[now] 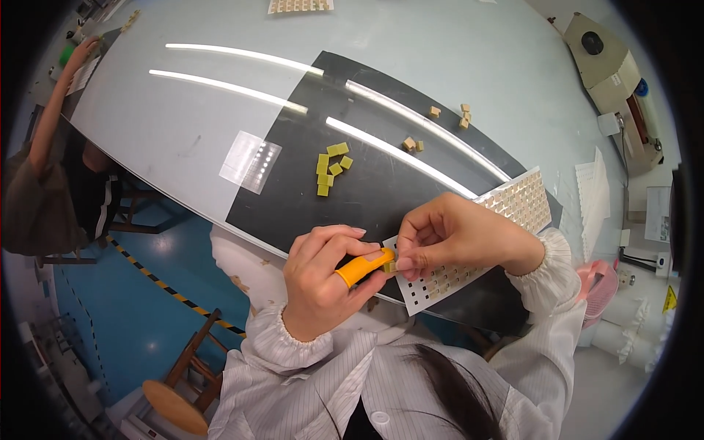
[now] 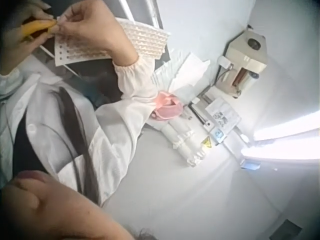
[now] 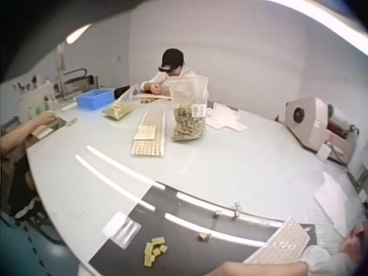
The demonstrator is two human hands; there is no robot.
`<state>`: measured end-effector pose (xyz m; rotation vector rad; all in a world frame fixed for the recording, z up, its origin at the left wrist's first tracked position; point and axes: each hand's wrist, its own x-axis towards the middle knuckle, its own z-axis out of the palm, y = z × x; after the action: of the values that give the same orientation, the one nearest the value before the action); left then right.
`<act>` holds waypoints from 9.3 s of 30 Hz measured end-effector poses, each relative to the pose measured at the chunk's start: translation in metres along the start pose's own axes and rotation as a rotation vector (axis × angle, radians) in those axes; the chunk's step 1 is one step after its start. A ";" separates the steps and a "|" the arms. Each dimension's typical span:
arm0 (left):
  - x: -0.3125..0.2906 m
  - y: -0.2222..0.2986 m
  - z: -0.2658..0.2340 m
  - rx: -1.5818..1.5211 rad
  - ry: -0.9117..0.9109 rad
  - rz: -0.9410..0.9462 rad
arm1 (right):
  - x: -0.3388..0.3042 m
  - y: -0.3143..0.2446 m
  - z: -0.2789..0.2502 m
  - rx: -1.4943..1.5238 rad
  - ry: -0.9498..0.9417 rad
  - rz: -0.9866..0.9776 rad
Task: Assembling electronic components by inserting small pieces into a grid panel at a workbench.
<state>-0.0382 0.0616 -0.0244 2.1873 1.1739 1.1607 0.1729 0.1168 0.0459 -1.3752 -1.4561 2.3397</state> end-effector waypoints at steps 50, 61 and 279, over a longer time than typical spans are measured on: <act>-0.006 -0.003 0.006 -0.127 0.092 0.038 | -0.011 0.006 0.030 -0.498 0.354 -0.306; -0.010 -0.006 0.010 -0.174 0.093 0.023 | -0.004 0.007 0.030 -0.230 0.382 -0.112; 0.011 0.000 -0.001 -0.028 -0.015 -0.053 | 0.057 -0.019 -0.016 -0.909 0.446 -0.732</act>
<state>-0.0354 0.0702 -0.0189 2.1272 1.1951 1.1307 0.1431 0.1653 0.0207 -1.0425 -2.3914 0.8726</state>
